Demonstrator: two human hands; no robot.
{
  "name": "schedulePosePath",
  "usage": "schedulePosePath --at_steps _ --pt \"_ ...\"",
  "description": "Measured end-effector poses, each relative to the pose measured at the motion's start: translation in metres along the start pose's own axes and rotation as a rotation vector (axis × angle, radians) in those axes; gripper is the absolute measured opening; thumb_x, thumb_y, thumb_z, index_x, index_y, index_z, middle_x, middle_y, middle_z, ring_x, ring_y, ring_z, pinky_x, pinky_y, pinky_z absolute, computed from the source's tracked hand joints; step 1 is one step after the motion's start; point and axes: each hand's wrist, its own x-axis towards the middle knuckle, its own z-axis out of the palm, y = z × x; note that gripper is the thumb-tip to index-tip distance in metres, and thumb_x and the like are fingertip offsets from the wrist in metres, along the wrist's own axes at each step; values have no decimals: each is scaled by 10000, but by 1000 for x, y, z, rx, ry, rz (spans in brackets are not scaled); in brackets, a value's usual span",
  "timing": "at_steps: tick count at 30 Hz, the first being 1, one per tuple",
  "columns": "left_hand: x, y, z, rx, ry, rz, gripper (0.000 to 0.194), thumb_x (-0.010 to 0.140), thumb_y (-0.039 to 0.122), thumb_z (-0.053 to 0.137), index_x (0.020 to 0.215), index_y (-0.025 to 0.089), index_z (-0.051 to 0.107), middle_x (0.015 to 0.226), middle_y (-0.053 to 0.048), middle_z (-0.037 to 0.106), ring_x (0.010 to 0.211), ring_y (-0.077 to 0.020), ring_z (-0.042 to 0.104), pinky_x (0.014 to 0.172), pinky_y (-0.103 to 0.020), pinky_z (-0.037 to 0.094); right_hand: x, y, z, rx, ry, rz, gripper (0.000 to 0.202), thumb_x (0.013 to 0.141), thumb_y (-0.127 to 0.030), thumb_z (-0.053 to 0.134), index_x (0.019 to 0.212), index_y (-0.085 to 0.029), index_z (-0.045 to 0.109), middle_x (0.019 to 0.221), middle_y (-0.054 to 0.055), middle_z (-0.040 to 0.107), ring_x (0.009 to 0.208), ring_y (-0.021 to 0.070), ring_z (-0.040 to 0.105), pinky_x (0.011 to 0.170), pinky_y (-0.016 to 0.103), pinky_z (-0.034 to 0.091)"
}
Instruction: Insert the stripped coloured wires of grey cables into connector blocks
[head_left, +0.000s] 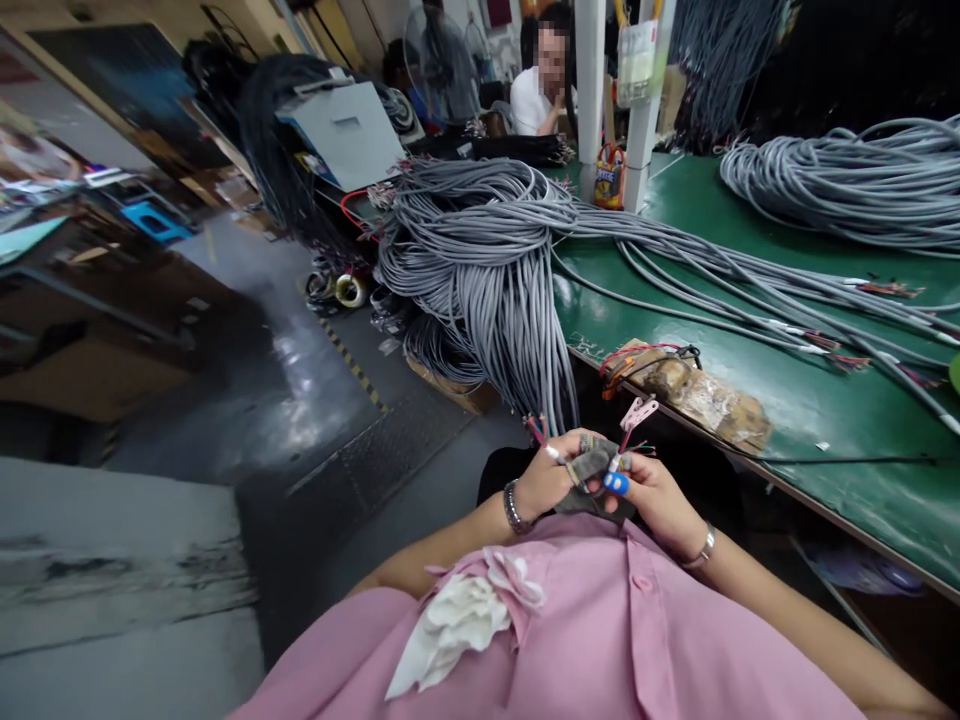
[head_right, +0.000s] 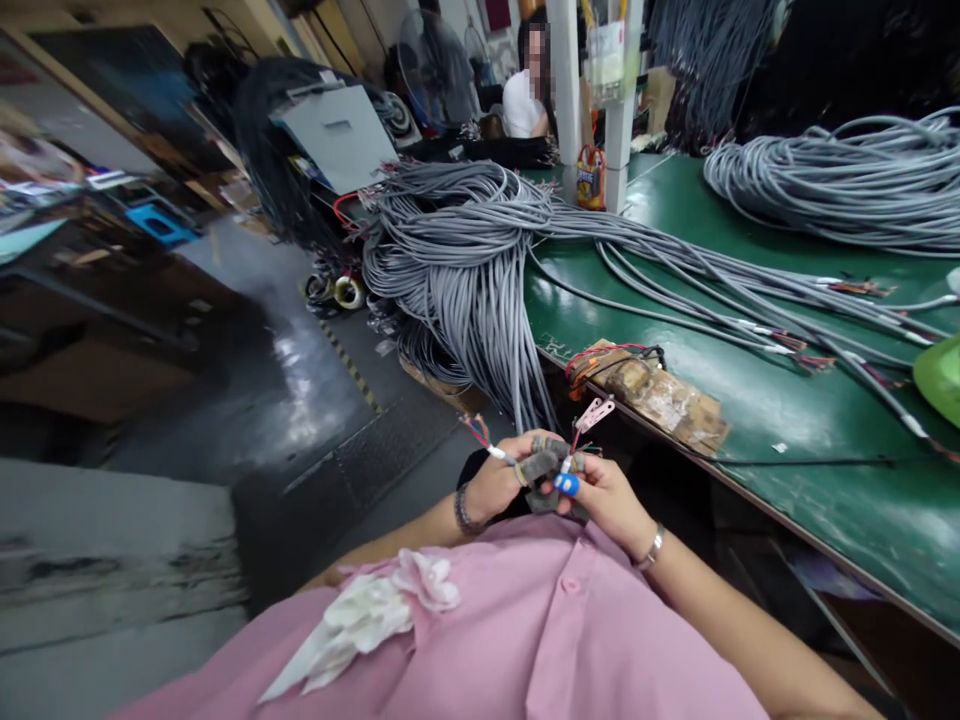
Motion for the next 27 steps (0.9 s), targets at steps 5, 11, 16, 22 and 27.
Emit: schedulePosePath --at_steps 5,11,16,22,27 --pt "7 -4 5 -77 -84 -130 385 708 462 718 871 117 666 955 -89 596 526 -66 534 493 -219 427 7 -1 1 -37 -107 78 277 773 -411 698 837 -142 680 765 57 697 540 97 572 558 230 436" --pt "11 -7 7 -98 -9 -125 408 686 442 745 916 116 659 850 -61 616 595 -83 537 538 -205 420 7 2 -6 -112 -28 107 294 754 -430 708 831 -151 658 683 20 647 586 123 574 579 250 458" --pt "8 -10 2 -1 44 -196 402 744 498 671 821 104 664 645 -39 621 512 -74 481 479 -185 341 2 -4 -12 -235 220 -12 272 843 -442 599 923 -183 610 824 36 646 634 125 550 612 263 475" --pt "4 -17 7 -9 -32 -206 382 727 491 685 714 119 599 650 -57 652 533 -107 571 519 -209 419 7 -12 2 -185 190 -22 300 808 -469 630 926 -202 560 721 5 612 619 135 531 541 238 412" --pt "3 -13 12 -107 5 -235 351 716 456 700 673 132 573 567 -28 624 489 -102 555 507 -215 434 12 -9 6 -85 298 1 283 767 -449 680 800 -183 588 640 -17 559 541 105 453 511 233 369"
